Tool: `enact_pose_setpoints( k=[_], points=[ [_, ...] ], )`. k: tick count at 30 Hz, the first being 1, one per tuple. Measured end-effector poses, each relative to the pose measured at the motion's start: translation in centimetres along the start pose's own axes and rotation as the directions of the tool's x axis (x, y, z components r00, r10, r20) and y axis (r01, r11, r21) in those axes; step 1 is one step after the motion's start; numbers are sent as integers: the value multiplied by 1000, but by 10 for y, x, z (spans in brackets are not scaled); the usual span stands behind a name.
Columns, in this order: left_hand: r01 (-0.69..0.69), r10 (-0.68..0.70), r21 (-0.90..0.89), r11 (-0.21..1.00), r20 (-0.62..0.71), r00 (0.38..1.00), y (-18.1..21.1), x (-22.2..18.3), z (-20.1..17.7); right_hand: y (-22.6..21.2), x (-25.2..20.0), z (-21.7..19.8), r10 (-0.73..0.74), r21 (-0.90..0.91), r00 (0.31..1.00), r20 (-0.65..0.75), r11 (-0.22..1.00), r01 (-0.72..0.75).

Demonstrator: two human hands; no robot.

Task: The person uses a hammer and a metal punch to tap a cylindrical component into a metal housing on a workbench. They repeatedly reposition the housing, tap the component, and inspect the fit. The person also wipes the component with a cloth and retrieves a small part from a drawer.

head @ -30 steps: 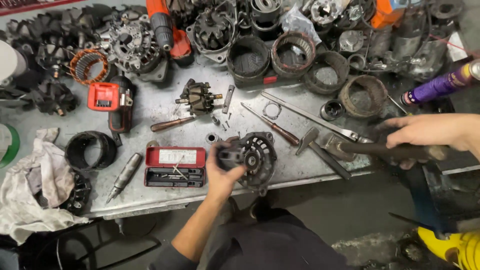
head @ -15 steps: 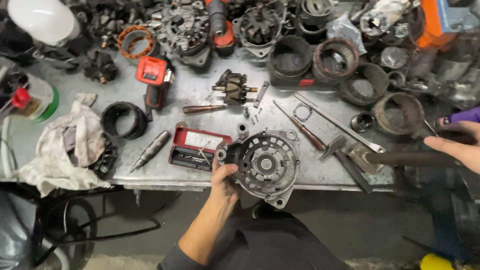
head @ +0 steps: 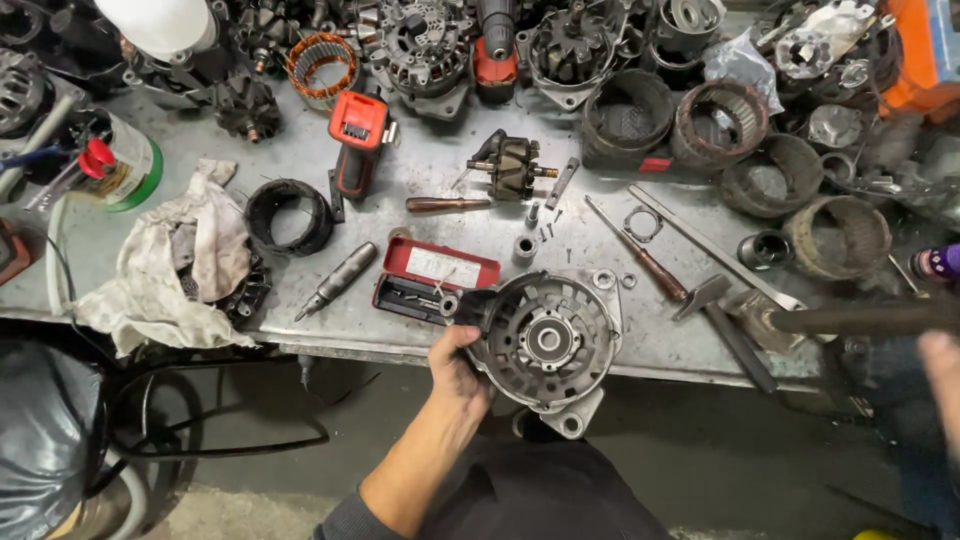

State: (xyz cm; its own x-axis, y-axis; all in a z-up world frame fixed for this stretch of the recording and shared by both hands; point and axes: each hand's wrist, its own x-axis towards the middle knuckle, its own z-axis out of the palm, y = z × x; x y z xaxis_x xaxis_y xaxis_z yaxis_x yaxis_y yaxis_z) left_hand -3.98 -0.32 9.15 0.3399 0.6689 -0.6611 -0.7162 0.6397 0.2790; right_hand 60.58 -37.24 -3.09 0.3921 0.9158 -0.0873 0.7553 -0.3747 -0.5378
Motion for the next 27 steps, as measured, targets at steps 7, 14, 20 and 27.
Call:
enact_pose_setpoints(
  k=[7, 14, 20, 27],
  points=[
    [324, -319, 54, 944, -89, 944, -8, -32, -1, -472, 0, 64, -554, -251, 830, -68, 814, 523],
    [558, -558, 90, 825, -28, 829, -28, -50, -17, -460, -23, 154, -473, 188, 808, -351, 810, 556],
    [642, -676, 401, 653, -73, 734, -25, -50, -26, -479, -64, 176, -161, 432, 881, -446, 823, 369],
    [585, -637, 573, 574, -136, 758, -32, -39, -38, -538, -63, 171, 397, 282, 819, -414, 911, -300]
  ],
)
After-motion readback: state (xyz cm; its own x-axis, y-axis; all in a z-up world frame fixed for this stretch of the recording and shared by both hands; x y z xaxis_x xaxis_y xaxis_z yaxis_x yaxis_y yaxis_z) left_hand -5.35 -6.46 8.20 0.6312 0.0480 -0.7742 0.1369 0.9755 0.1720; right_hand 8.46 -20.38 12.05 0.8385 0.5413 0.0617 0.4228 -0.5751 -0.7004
